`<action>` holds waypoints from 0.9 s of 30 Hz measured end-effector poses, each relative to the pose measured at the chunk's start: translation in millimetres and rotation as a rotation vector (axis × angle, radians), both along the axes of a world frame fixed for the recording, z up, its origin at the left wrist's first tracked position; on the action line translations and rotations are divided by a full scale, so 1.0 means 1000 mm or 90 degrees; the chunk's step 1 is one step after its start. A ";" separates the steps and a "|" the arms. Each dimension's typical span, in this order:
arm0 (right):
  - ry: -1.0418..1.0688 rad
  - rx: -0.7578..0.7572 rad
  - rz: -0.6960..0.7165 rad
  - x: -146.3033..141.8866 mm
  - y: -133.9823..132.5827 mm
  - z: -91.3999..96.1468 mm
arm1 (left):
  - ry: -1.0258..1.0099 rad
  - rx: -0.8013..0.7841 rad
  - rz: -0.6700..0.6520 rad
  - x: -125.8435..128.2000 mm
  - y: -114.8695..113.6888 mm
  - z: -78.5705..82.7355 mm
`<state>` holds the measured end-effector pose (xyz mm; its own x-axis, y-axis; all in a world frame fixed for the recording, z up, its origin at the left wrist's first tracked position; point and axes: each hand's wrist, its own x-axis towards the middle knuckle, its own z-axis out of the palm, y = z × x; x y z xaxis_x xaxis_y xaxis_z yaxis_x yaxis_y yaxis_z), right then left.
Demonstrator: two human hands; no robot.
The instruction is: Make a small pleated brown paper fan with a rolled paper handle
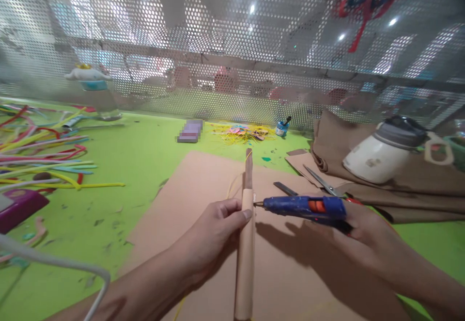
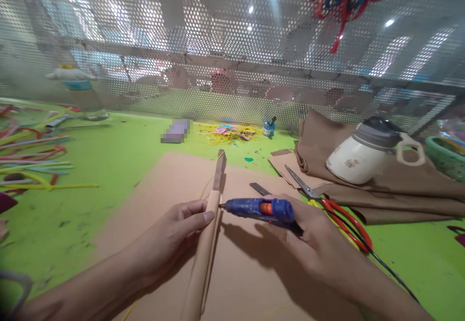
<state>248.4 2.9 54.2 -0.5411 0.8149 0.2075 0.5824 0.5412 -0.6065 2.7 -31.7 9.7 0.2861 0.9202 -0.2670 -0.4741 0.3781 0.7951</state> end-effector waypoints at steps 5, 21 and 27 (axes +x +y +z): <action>0.023 -0.046 0.019 0.002 -0.005 -0.001 | -0.001 0.008 0.014 0.001 -0.001 0.002; 0.024 -0.060 0.000 0.003 -0.003 -0.008 | 0.005 -0.006 0.008 0.001 -0.001 0.001; 0.000 -0.096 0.033 0.003 -0.003 -0.008 | 0.022 -0.028 0.011 0.000 0.002 0.001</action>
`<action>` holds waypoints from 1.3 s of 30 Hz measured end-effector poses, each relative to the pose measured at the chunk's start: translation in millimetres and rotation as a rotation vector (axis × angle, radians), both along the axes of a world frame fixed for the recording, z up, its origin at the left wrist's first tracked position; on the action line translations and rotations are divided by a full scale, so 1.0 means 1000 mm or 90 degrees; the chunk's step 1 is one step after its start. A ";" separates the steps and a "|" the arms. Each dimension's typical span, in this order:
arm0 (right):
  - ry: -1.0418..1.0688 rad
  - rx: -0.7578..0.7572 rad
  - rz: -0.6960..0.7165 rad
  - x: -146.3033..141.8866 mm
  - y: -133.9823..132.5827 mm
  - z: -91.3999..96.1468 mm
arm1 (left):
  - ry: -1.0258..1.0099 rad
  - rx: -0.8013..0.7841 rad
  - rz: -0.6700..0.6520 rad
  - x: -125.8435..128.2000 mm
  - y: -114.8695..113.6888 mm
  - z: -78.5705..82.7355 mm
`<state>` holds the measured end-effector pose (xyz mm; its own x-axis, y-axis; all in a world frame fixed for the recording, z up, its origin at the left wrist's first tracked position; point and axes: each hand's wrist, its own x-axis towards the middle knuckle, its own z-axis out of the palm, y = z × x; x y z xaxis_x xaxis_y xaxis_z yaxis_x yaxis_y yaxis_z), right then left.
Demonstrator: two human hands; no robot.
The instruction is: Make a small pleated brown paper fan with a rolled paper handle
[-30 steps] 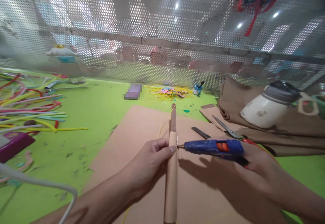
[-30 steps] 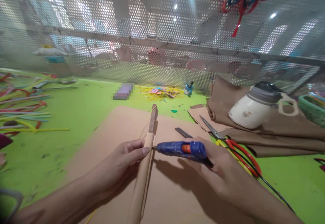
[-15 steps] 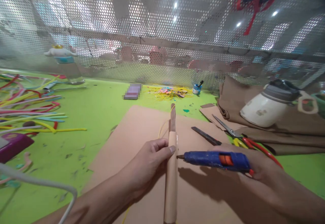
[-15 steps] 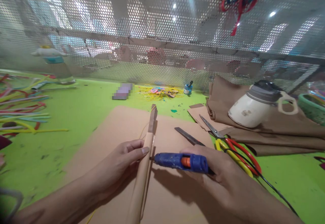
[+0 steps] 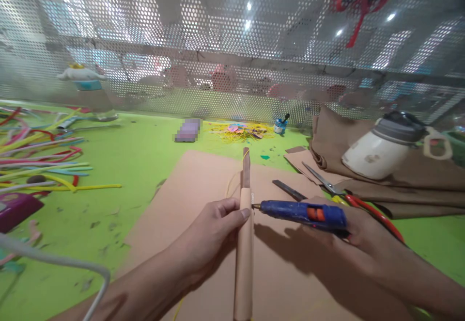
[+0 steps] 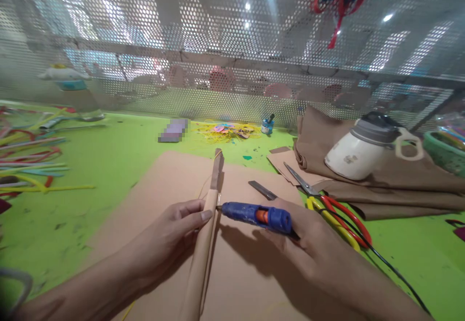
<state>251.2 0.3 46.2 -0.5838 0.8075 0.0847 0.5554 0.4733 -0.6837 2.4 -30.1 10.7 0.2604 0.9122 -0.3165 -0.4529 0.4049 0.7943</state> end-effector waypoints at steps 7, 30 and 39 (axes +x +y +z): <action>-0.051 0.014 0.057 0.010 -0.007 0.006 | 0.021 0.012 -0.005 -0.001 0.001 0.000; -0.003 0.141 0.019 0.019 -0.009 0.000 | 0.029 -0.001 0.014 0.000 0.000 0.002; -0.029 0.119 0.006 0.017 -0.011 0.000 | 0.023 0.002 0.013 0.001 0.000 0.002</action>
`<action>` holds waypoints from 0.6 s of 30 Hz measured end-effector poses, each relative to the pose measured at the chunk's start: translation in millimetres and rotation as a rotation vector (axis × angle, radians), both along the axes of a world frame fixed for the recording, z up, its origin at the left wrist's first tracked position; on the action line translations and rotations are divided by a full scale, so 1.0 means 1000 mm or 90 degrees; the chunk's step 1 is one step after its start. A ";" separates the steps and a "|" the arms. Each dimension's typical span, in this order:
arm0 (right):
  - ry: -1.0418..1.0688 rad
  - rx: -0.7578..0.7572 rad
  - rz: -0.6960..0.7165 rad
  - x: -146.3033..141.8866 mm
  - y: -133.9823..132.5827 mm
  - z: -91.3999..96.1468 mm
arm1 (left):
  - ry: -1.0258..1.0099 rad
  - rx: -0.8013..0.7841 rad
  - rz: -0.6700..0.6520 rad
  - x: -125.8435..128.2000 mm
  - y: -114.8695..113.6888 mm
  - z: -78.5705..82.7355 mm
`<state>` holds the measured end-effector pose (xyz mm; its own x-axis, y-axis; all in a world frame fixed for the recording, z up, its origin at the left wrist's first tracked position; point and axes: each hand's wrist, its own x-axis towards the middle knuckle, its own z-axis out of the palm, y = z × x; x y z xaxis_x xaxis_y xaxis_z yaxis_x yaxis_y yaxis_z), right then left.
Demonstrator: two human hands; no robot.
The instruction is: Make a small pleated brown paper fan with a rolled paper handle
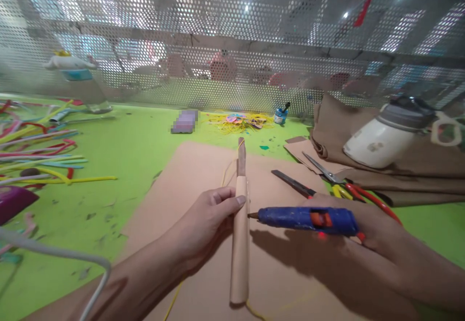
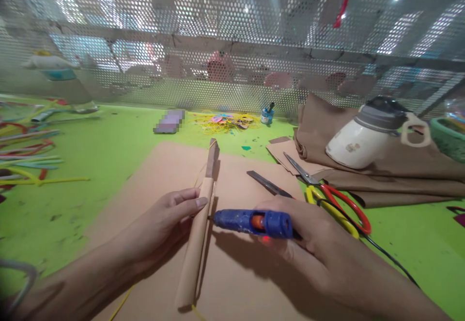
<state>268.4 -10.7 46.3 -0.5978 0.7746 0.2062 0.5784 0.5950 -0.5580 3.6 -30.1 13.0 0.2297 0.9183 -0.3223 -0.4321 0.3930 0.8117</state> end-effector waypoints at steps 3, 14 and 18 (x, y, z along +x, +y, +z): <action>0.006 -0.008 -0.010 0.001 -0.003 -0.001 | 0.003 0.014 -0.010 0.000 0.000 0.000; 0.053 -0.045 -0.021 -0.007 0.001 0.002 | -0.006 -0.002 -0.027 -0.002 0.001 -0.002; 0.058 -0.068 -0.003 -0.007 -0.001 0.004 | -0.005 -0.002 -0.028 -0.002 0.001 -0.002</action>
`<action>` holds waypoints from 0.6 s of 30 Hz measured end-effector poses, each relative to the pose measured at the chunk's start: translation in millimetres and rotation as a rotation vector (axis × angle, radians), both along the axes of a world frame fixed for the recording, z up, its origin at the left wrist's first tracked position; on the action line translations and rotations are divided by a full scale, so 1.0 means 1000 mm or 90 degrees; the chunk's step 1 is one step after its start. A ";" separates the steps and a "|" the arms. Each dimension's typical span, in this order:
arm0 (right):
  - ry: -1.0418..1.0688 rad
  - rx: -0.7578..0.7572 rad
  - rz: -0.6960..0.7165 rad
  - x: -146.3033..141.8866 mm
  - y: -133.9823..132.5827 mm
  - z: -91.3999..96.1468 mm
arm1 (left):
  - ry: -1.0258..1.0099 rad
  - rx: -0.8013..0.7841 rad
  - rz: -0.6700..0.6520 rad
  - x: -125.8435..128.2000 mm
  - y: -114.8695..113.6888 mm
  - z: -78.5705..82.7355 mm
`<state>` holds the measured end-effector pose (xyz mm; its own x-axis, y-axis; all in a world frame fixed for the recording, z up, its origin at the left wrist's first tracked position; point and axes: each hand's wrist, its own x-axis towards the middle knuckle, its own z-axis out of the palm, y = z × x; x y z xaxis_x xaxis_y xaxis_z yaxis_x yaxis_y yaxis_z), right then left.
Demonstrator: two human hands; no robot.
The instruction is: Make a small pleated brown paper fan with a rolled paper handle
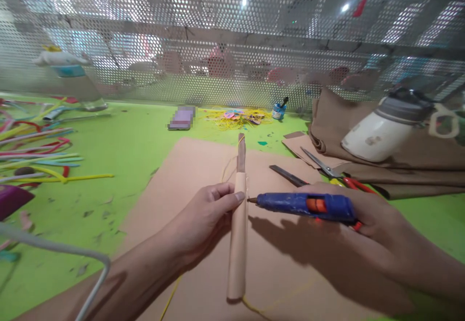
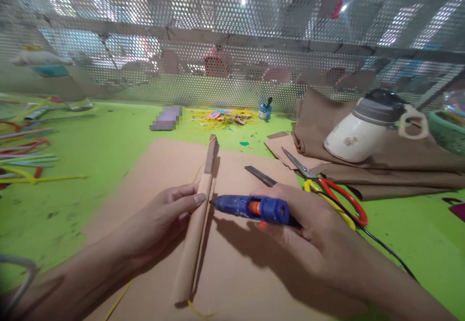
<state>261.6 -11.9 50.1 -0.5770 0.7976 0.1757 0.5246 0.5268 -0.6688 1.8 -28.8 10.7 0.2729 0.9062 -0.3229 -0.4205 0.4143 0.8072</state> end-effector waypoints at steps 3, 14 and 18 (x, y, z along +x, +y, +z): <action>-0.018 0.012 0.026 0.004 -0.001 -0.003 | 0.001 0.001 0.005 0.000 0.000 -0.001; 0.014 -0.011 0.000 0.000 -0.001 0.002 | -0.005 0.013 0.001 0.002 0.001 0.003; 0.052 -0.039 -0.034 -0.009 0.000 0.005 | -0.005 -0.007 0.006 0.001 0.001 0.003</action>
<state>252.9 -11.5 55.0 -0.5196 0.8374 0.1698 0.4936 0.4564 -0.7403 2.6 -27.9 13.5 0.2673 0.9053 -0.3302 -0.4304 0.4187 0.7996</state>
